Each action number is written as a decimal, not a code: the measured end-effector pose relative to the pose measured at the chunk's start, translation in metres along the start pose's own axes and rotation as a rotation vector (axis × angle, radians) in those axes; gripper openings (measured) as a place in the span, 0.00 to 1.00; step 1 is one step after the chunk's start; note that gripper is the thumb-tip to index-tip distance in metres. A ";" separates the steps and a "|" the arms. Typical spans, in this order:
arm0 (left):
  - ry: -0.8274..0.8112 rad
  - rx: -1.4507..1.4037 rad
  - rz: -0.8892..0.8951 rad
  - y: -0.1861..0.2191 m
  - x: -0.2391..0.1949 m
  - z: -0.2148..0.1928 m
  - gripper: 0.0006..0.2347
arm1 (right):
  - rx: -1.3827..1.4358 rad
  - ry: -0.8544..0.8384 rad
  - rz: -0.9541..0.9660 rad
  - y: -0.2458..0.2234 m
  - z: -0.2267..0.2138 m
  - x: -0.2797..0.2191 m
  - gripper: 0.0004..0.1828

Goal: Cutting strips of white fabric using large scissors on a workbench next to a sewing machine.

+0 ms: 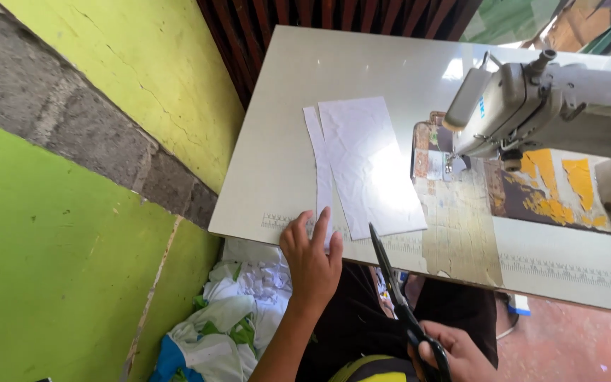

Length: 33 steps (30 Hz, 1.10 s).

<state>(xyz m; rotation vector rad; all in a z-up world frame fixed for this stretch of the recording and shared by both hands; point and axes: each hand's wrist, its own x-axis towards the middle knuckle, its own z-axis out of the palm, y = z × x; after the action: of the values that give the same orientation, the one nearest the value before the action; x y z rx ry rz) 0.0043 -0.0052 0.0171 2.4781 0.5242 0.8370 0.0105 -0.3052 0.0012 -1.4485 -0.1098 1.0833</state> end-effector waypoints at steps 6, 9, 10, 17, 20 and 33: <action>-0.126 0.128 0.034 0.012 -0.004 0.011 0.18 | -0.159 0.060 0.069 -0.022 0.028 -0.027 0.33; -0.172 0.124 0.012 0.012 -0.003 0.008 0.17 | 0.063 0.063 0.121 -0.028 0.041 -0.024 0.32; -0.180 0.123 0.008 0.012 -0.005 0.008 0.17 | 0.067 0.065 0.129 -0.036 0.044 -0.023 0.32; -0.134 0.122 0.019 0.008 -0.006 0.012 0.17 | -0.089 0.094 0.145 -0.054 0.056 -0.006 0.30; -0.119 0.131 0.027 0.008 -0.007 0.012 0.17 | -0.095 0.086 0.139 -0.052 0.056 0.000 0.26; -0.109 0.121 0.037 0.006 -0.008 0.014 0.17 | -0.161 0.134 0.174 -0.051 0.060 0.009 0.25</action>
<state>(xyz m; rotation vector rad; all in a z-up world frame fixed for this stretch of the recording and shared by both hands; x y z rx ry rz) 0.0087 -0.0181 0.0074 2.6333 0.5058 0.6976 0.0028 -0.2434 0.0500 -1.6958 0.0254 1.1344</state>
